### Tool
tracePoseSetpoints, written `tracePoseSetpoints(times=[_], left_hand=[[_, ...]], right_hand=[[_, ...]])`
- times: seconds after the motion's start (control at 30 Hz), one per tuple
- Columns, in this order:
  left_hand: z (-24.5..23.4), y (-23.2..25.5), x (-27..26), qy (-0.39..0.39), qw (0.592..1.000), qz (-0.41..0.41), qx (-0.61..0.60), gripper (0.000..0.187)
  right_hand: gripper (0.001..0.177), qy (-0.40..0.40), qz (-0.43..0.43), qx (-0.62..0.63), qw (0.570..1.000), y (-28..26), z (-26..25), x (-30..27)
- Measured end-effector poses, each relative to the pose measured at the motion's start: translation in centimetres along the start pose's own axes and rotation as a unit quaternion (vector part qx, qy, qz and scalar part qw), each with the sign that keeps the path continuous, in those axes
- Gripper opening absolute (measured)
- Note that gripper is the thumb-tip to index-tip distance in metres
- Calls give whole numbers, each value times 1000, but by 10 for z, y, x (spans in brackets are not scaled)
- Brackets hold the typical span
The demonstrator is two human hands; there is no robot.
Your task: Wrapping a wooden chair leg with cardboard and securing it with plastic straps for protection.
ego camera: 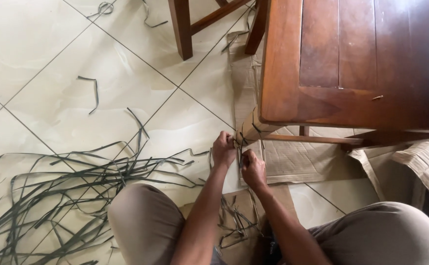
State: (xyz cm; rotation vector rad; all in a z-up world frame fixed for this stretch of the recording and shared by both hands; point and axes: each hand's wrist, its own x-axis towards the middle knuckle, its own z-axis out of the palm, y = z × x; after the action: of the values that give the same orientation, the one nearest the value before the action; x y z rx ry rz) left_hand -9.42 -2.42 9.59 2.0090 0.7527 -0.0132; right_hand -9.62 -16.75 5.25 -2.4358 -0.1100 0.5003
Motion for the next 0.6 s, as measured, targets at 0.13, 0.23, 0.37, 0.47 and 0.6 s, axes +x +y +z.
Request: tracePoseSetpoints(times=[0.13, 0.23, 0.37, 0.47, 0.6], left_hand=[[32, -31, 15, 66, 976, -58, -201, 15], [39, -34, 15, 76, 952, -88, -282, 13], [73, -59, 24, 119, 896, -156, -398, 11], [58, -40, 10, 99, 855, -188, -474, 11], [55, -54, -2, 32, 870, -200, -450, 16]], right_hand=[[22, 17, -2, 3, 1000, -1, -1, 0], [17, 29, 0, 12, 999, 6, 3, 3], [12, 10, 29, 14, 999, 5, -5, 3], [19, -13, 36, 63, 997, -7, -7, -7], [22, -8, 40, 321, 946, 6, 34, 1]])
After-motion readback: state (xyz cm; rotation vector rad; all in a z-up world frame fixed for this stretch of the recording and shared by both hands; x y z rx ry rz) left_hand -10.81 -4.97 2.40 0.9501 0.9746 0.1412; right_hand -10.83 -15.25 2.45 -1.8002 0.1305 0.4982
